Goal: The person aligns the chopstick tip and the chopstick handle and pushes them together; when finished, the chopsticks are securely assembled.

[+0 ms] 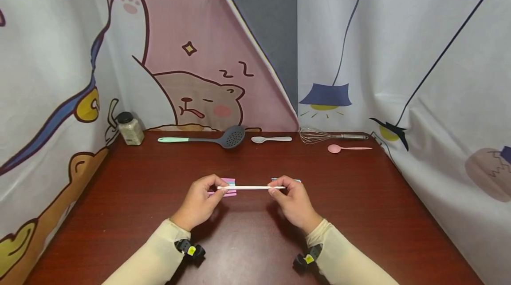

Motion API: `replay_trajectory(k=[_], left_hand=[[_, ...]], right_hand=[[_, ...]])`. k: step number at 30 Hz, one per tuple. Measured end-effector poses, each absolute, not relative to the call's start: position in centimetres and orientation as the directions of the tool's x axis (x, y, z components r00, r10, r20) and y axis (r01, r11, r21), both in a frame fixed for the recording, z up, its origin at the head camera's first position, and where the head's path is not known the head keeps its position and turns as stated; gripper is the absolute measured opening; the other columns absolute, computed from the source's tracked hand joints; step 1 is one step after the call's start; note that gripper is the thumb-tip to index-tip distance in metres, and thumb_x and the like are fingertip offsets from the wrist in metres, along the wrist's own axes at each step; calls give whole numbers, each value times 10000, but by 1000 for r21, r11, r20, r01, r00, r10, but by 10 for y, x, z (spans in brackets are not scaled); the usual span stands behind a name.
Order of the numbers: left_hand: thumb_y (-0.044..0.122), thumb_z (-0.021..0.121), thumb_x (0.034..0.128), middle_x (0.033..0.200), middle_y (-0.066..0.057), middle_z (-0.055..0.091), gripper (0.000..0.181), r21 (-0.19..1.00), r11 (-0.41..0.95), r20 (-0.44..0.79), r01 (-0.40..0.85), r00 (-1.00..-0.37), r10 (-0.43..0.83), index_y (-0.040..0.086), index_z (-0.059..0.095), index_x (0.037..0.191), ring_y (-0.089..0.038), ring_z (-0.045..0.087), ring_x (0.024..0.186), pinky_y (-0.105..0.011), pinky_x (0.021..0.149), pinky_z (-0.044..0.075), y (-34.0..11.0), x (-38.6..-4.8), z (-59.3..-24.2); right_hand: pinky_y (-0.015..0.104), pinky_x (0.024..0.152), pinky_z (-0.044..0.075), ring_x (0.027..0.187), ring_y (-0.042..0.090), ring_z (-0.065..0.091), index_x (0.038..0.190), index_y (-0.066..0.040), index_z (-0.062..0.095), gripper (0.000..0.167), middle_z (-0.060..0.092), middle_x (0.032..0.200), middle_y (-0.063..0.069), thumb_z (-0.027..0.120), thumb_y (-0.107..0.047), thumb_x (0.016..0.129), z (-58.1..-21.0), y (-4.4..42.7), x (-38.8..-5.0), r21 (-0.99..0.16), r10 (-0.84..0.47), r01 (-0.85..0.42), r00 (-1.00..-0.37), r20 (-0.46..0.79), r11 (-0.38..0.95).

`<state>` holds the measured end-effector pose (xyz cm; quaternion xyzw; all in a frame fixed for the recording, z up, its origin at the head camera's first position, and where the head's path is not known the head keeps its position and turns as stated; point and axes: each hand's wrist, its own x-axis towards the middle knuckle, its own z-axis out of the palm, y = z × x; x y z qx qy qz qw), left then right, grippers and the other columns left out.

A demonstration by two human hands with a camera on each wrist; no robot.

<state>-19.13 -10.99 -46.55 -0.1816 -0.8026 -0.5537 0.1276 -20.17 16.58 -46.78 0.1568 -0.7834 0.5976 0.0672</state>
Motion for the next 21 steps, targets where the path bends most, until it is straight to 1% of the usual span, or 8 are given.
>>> replay_trajectory(k=[4, 9, 14, 18, 21], left_hand=[[-37, 736, 943, 940, -77, 744, 104, 859, 306, 384, 411, -911, 148, 64, 721, 922, -74, 629, 816, -260, 710, 560, -111, -193, -467], [-15, 729, 956, 920, -49, 717, 138, 874, 298, 355, 385, -922, 153, 112, 708, 907, -79, 617, 806, -245, 707, 548, -113, -196, -469], [-11, 730, 957, 947, -82, 738, 86, 868, 315, 355, 385, -923, 150, 74, 718, 948, -106, 601, 791, -249, 683, 519, -119, -200, -469], [-13, 729, 955, 929, -51, 722, 72, 865, 334, 359, 375, -927, 112, 55, 730, 979, -110, 580, 767, -251, 663, 499, -129, -205, -471], [-13, 722, 961, 916, -52, 713, 78, 860, 350, 373, 372, -925, 66, 61, 736, 980, -93, 575, 772, -249, 678, 493, -140, -212, -474]], right_hand=[[209, 790, 498, 896, 83, 639, 977, 43, 738, 43, 744, 997, 223, 724, 54, 939, -468, 167, -205, -903, -178, -354, -931, 317, 245], [212, 832, 507, 950, 101, 660, 998, 24, 754, 71, 765, 1009, 160, 746, 40, 930, -469, 169, -208, -897, -177, -353, -933, 314, 267], [210, 783, 495, 876, 86, 635, 1006, 30, 757, 82, 743, 943, 128, 757, 33, 923, -469, 171, -210, -902, -148, -330, -943, 299, 280], [204, 717, 475, 788, 81, 595, 1007, 37, 755, 77, 697, 870, 108, 750, 31, 930, -472, 175, -215, -913, -113, -305, -952, 284, 272], [202, 692, 473, 769, 88, 591, 1028, 52, 750, 89, 683, 857, 113, 736, 30, 943, -473, 180, -219, -923, -92, -278, -960, 263, 264]])
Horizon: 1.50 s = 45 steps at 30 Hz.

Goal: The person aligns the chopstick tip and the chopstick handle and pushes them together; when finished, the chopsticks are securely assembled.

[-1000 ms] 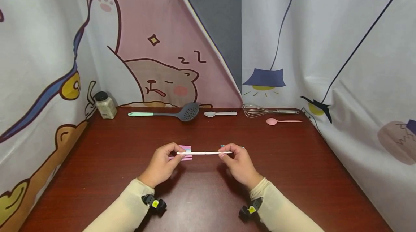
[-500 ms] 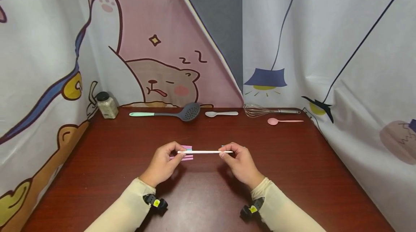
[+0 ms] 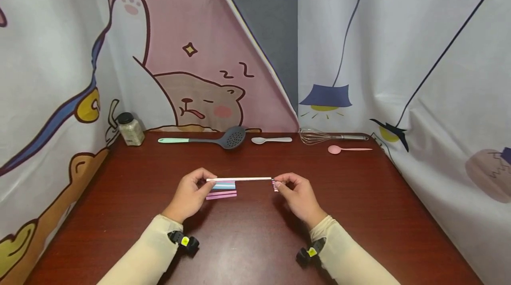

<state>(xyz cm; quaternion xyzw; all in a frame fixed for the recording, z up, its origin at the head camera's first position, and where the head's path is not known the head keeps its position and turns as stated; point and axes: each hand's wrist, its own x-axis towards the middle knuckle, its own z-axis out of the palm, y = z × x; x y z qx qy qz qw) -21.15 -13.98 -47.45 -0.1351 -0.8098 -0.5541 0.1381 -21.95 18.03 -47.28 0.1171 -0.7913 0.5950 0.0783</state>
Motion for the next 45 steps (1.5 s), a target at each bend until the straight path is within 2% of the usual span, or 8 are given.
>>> replay_trajectory(k=[5, 10, 18, 22, 25, 32, 40, 45], left_hand=[[-4, 710, 975, 913, -88, 706, 70, 860, 415, 351, 296, -935, -60, 58, 740, 991, -107, 557, 776, -240, 682, 462, -162, -222, -480], [19, 702, 983, 968, -125, 712, 59, 865, 476, 277, 160, -943, -187, 43, 746, 1014, -198, 557, 845, -283, 731, 422, -176, -230, -483], [67, 683, 1001, 1069, -192, 723, 78, 837, 546, 203, 22, -940, -274, 31, 741, 1041, -340, 630, 1011, -443, 879, 440, -189, -232, -484], [116, 681, 1004, 1137, -213, 719, 95, 795, 605, 168, -39, -945, -282, 55, 740, 1046, -406, 647, 1118, -569, 955, 373, -196, -231, -485], [153, 673, 1003, 1182, -235, 687, 111, 760, 642, 129, -99, -945, -299, 72, 738, 1043, -452, 628, 1161, -638, 940, 301, -198, -231, -484], [213, 667, 980, 1108, -211, 705, 111, 678, 704, 67, -213, -935, -348, 127, 737, 968, -483, 619, 1084, -633, 863, 300, -200, -230, -481], [202, 653, 971, 1109, -211, 715, 127, 646, 726, 26, -236, -944, -330, 112, 737, 1003, -483, 629, 1070, -628, 849, 301, -202, -228, -479], [179, 685, 987, 1100, -168, 695, 96, 653, 749, 106, -109, -967, -233, 122, 752, 1026, -414, 648, 1050, -593, 843, 314, -195, -228, -480]], right_hand=[[212, 670, 461, 774, 109, 577, 1074, 64, 742, 132, 663, 868, 113, 734, -4, 961, -473, 190, -226, -926, -60, -235, -972, 227, 294], [212, 637, 446, 769, 99, 554, 1082, 39, 749, 133, 664, 878, 103, 742, -11, 959, -473, 200, -233, -920, -29, -199, -979, 201, 339], [213, 619, 434, 750, 94, 537, 1093, 74, 737, 154, 636, 847, 66, 732, -9, 963, -476, 207, -239, -930, 0, -160, -986, 170, 331], [212, 613, 434, 745, 93, 536, 1098, 60, 744, 165, 632, 841, 39, 749, -24, 956, -481, 208, -240, -937, 3, -154, -987, 163, 313], [212, 626, 435, 756, 103, 541, 1095, 61, 746, 165, 634, 846, 42, 754, -19, 950, -483, 209, -241, -940, 10, -144, -988, 155, 309], [212, 628, 446, 759, 99, 547, 1084, 57, 750, 164, 644, 850, 43, 760, -44, 954, -482, 210, -241, -939, 8, -140, -989, 150, 316], [220, 619, 453, 765, 118, 553, 1065, 66, 748, 155, 642, 839, 38, 753, -45, 958, -479, 212, -242, -934, 7, -138, -989, 148, 329], [219, 614, 438, 741, 104, 539, 1033, 43, 764, 119, 639, 802, 10, 760, -36, 945, -480, 216, -245, -910, 16, -149, -986, 168, 386]])
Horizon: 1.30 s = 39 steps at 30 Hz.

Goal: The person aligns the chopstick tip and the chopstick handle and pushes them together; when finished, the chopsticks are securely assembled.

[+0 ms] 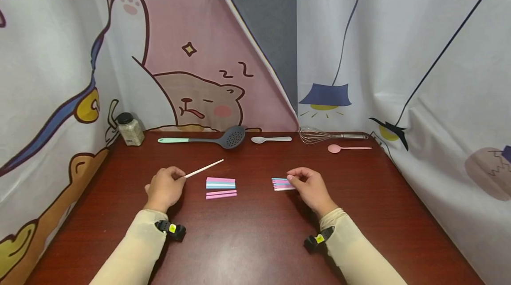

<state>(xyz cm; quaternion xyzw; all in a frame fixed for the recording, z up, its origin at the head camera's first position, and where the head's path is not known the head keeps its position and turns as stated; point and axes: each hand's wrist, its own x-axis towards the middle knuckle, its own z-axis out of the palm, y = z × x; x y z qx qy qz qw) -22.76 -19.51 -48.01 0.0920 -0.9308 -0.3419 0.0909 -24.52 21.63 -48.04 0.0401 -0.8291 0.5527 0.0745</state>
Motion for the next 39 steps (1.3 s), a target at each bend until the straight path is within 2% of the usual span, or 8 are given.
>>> replay_trajectory(k=[6, 11, 17, 23, 30, 39], left_hand=[[152, 751, 963, 1023, -51, 680, 104, 623, 773, 162, 119, -986, 21, 164, 776, 1063, -268, 664, 984, -535, 832, 338, -175, -224, -481], [131, 758, 956, 964, -6, 681, 151, 611, 777, 99, 149, -989, 112, 188, 775, 1095, -208, 639, 946, -565, 902, 348, -165, -219, -479], [119, 746, 961, 852, 34, 632, 180, 600, 782, 84, 170, -985, 150, 193, 772, 1122, -149, 591, 855, -562, 917, 356, -163, -218, -477], [120, 721, 975, 848, 44, 632, 194, 596, 782, 73, 182, -982, 173, 190, 765, 1150, -132, 590, 845, -545, 904, 367, -164, -219, -477], [121, 711, 983, 833, 50, 616, 114, 594, 780, 77, 196, -979, 187, 202, 750, 1051, -119, 566, 795, -434, 798, 380, -163, -220, -479], [151, 748, 958, 790, 34, 587, 71, 565, 810, 53, 157, -987, 155, 188, 727, 1016, -125, 544, 739, -444, 785, 352, -160, -219, -476]], right_hand=[[235, 618, 411, 709, 122, 514, 956, -7, 785, 50, 643, 754, 6, 766, -30, 916, -480, 224, -248, -850, -12, -127, -990, 141, 512], [266, 604, 397, 695, 152, 492, 949, -42, 777, 47, 589, 715, 7, 773, -63, 907, -478, 230, -248, -796, -69, -77, -997, 45, 601], [284, 636, 411, 717, 155, 511, 928, -71, 772, 44, 583, 734, 8, 791, -61, 890, -476, 233, -248, -748, -113, -56, -993, -26, 662], [316, 671, 433, 739, 171, 532, 918, -89, 773, 47, 617, 765, 22, 799, -64, 887, -474, 233, -247, -728, -141, -58, -989, -53, 683], [323, 679, 430, 739, 171, 529, 910, -51, 768, 47, 615, 745, 8, 801, -58, 877, -473, 234, -247, -729, -152, -58, -986, -64, 683], [314, 669, 429, 735, 168, 528, 908, -43, 766, 52, 607, 735, 6, 799, -44, 868, -476, 234, -248, -741, -140, -45, -988, -67, 670]])
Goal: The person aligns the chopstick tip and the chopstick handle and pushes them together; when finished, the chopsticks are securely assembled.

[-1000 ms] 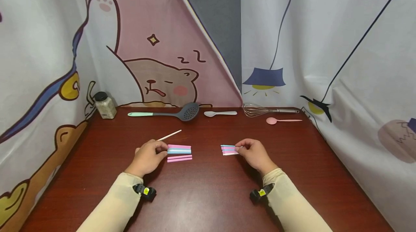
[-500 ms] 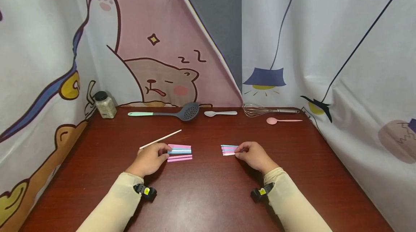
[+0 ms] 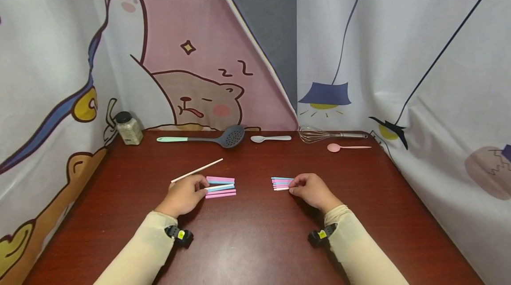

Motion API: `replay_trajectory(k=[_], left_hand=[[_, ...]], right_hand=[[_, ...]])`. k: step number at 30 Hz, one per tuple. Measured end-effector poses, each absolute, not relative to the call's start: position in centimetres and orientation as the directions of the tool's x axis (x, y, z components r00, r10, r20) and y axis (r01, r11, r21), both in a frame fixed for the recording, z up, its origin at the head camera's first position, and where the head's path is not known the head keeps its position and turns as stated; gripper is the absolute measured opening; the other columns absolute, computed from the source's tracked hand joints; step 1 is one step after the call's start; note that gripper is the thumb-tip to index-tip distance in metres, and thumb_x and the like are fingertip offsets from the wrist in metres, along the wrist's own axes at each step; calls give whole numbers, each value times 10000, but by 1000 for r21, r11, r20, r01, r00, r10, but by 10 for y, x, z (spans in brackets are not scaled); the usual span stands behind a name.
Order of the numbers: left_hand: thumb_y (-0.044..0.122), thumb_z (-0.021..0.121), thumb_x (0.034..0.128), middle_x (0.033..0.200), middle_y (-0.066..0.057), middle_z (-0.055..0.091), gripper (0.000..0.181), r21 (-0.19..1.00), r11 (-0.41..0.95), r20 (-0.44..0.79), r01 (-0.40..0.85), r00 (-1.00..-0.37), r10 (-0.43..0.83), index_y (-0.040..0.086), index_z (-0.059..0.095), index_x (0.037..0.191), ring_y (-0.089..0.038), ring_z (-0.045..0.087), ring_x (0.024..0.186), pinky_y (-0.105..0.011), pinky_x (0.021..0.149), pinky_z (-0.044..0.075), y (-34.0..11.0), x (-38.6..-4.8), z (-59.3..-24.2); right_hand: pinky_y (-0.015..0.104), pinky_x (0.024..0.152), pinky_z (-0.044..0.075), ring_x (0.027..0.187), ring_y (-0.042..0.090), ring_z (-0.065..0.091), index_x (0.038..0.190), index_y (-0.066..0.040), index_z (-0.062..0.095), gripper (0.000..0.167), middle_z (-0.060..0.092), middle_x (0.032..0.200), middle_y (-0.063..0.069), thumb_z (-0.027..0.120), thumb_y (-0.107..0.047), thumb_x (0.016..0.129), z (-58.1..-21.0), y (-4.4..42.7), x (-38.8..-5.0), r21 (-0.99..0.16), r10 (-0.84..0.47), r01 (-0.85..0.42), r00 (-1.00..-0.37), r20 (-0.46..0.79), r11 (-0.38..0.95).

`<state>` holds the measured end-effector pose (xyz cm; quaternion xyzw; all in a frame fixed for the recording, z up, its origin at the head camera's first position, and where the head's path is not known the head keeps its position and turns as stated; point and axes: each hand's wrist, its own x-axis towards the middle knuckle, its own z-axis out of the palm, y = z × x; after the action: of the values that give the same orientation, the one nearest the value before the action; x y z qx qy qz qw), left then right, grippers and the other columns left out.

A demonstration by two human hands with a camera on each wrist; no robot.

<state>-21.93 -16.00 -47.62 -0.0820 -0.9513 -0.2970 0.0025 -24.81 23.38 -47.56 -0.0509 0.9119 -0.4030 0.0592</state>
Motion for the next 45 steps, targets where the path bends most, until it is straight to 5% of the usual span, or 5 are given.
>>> replay_trajectory(k=[18, 32, 38, 45], left_hand=[[151, 758, 952, 880, 11, 590, 85, 517, 838, 42, 175, -983, 179, 180, 681, 973, -155, 562, 846, -461, 809, 361, -153, -222, -478], [164, 736, 963, 897, 13, 604, 104, 528, 829, 57, 182, -982, 179, 167, 647, 909, -161, 585, 873, -461, 827, 377, -151, -224, -479], [120, 716, 991, 862, 17, 619, 81, 613, 758, 111, 222, -974, 196, 138, 654, 942, -147, 570, 823, -417, 842, 438, -151, -222, -477], [99, 708, 1007, 888, 23, 624, 48, 775, 547, 203, 317, -944, 260, 97, 667, 1031, -122, 547, 790, -293, 725, 487, -143, -214, -471]], right_hand=[[292, 635, 393, 702, 160, 486, 826, -84, 747, 110, 557, 687, -18, 810, 5, 823, -476, 235, -248, -736, -124, -34, -990, -69, 676], [323, 687, 433, 690, 145, 516, 781, -118, 680, 175, 592, 700, -37, 792, -9, 860, -469, 234, -244, -589, -223, -155, -974, -44, 793], [308, 689, 439, 704, 130, 522, 807, -120, 672, 161, 600, 726, -36, 767, -37, 908, -464, 227, -238, -576, -256, -218, -966, 15, 788], [264, 626, 481, 680, 109, 556, 931, -99, 704, 82, 655, 812, -7, 742, -31, 955, -455, 210, -229, -738, -308, -305, -941, 139, 601]])
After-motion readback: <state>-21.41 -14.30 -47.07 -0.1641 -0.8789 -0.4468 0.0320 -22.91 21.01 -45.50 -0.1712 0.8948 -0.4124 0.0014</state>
